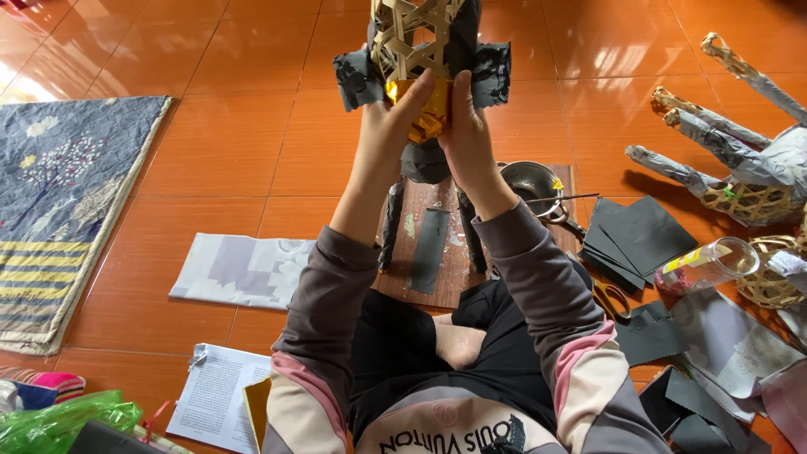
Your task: Crafting a sculpture by applying gold foil and attaching foam pieces to a frame
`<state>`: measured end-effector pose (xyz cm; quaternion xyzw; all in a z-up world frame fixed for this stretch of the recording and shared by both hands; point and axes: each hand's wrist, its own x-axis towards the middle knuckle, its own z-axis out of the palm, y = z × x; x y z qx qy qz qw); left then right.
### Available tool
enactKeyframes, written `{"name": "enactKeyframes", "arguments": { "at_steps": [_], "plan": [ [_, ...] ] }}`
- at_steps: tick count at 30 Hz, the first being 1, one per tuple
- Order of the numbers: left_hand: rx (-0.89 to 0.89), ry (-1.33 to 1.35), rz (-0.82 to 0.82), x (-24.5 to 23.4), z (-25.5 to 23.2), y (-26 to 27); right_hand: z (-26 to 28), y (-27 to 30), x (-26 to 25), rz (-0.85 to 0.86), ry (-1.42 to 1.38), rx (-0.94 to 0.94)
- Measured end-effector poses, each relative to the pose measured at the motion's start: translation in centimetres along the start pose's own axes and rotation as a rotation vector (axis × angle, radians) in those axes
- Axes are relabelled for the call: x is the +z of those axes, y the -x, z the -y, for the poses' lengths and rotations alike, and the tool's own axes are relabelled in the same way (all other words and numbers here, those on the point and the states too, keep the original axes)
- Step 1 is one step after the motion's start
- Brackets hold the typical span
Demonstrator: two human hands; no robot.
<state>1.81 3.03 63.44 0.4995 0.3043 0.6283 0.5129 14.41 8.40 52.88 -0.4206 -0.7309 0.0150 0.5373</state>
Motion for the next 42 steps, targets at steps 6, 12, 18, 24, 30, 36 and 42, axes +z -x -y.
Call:
{"name": "enactKeyframes", "arguments": {
  "at_steps": [6,12,18,24,30,36,42],
  "plan": [
    [0.128,0.055,0.04,0.1,1.3,-0.1,7.2,-2.8,-3.7,0.039,-0.658,0.639],
    [0.124,0.067,0.046,0.0,1.1,0.0,6.3,-2.7,-4.7,0.028,-0.22,0.329],
    [0.082,0.013,0.085,0.2,0.7,0.0,7.1,-2.8,-5.9,0.054,0.031,0.14],
    [0.051,-0.064,0.076,0.0,0.1,0.2,6.9,-2.7,-6.4,-0.091,0.064,-0.13],
    [0.052,0.046,0.043,0.0,1.4,-0.4,8.2,-1.8,-7.7,-0.122,-0.268,-0.061],
    [0.026,-0.075,0.025,0.0,0.7,-0.1,8.7,-2.5,-6.3,-0.231,-0.334,-0.085],
    [0.204,-0.1,0.137,-0.6,1.3,-0.7,8.3,-3.0,-5.5,-0.225,-0.246,-0.019]
  ]
}}
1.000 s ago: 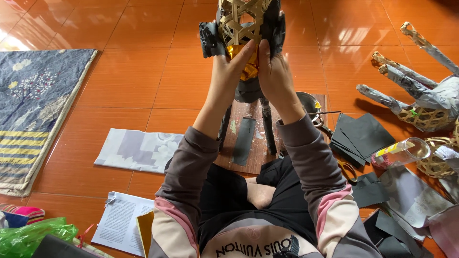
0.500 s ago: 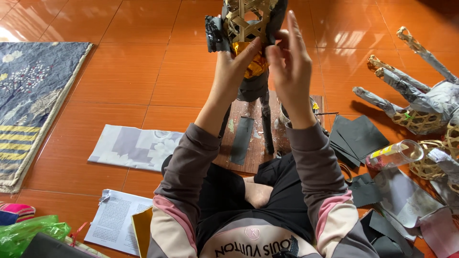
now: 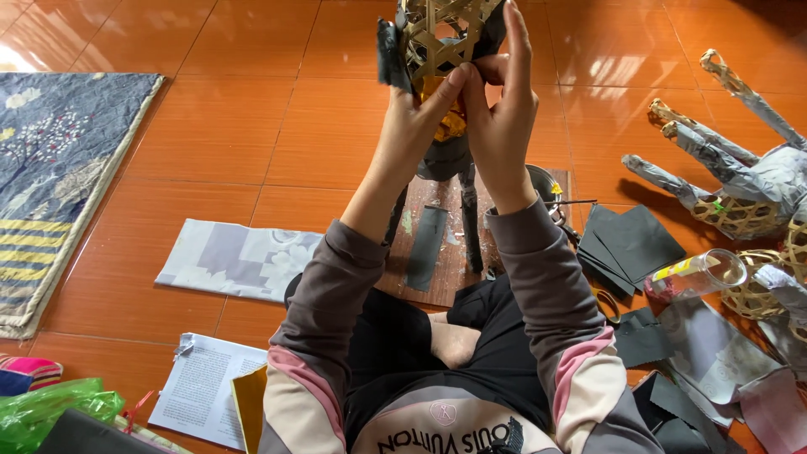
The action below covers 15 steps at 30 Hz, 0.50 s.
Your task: Crafting a sculpture by applying gold foil and attaching foam pieces to a frame
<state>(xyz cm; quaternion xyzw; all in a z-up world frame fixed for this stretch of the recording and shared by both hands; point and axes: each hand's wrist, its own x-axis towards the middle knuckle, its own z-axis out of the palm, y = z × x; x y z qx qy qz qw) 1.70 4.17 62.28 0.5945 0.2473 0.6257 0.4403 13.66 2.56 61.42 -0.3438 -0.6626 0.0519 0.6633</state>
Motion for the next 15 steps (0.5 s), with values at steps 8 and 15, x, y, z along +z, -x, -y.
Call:
{"name": "enactKeyframes", "arguments": {
  "at_steps": [8,15],
  "plan": [
    [-0.066,-0.404,-0.051,-1.2,1.4,-0.2,1.4,-3.1,-0.4,-0.044,0.252,-0.338],
    [-0.024,-0.379,-0.039,-1.2,2.2,-0.2,-0.6,-5.4,0.5,0.218,0.222,-0.151]
  ]
}}
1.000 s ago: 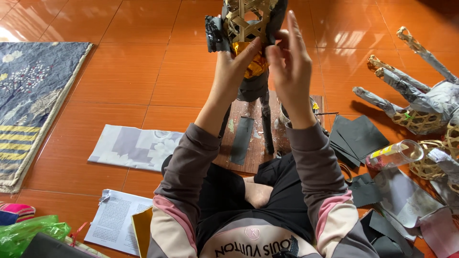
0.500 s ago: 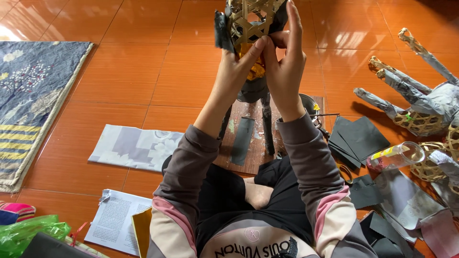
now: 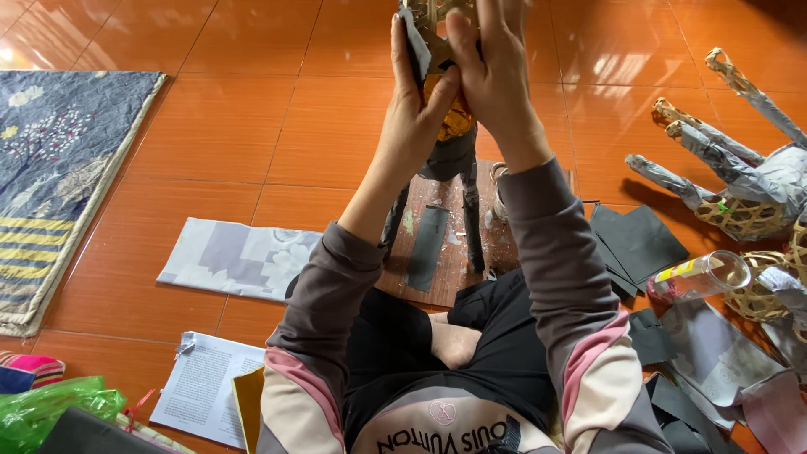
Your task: Crafting a sculpture by applying gold foil and attaching foam pieces to a frame
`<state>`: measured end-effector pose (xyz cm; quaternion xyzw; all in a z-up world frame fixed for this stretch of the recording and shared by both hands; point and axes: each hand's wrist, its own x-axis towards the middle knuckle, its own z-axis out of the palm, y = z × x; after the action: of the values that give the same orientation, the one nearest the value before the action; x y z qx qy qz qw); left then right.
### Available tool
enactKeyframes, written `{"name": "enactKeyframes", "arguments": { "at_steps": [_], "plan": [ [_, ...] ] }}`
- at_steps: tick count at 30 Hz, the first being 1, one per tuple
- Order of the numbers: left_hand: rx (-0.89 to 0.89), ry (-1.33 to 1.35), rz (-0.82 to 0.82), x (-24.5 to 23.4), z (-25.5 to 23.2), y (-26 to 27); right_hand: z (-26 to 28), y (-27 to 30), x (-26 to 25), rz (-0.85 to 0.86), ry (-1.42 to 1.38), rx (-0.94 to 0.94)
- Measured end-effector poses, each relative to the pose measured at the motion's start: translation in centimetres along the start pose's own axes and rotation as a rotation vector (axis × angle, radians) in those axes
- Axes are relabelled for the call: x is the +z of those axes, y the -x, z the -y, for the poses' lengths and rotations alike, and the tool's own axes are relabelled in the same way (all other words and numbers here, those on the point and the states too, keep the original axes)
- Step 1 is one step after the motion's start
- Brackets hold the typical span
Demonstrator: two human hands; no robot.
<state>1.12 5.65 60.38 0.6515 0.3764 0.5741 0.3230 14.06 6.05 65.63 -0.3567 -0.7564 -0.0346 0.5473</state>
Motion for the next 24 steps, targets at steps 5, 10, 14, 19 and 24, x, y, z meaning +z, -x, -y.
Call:
{"name": "enactKeyframes", "arguments": {
  "at_steps": [5,10,14,19,24],
  "plan": [
    [0.072,-0.133,0.057,-0.9,-0.5,0.4,-1.3,0.4,1.7,-0.075,-0.03,0.023],
    [-0.078,-0.17,-0.014,-3.1,-3.1,1.2,-2.2,0.6,1.8,-0.09,-0.035,0.03],
    [-0.029,0.27,-0.293,-3.6,-1.5,0.1,-2.8,0.8,2.2,-0.072,-0.038,0.054],
    [-0.376,0.528,-0.03,-3.3,0.9,-2.2,-2.8,0.8,2.3,-0.075,-0.018,0.04],
    [-0.443,0.94,0.236,-3.2,1.9,-2.7,-2.5,0.9,2.1,-0.064,-0.013,0.055]
  ]
}}
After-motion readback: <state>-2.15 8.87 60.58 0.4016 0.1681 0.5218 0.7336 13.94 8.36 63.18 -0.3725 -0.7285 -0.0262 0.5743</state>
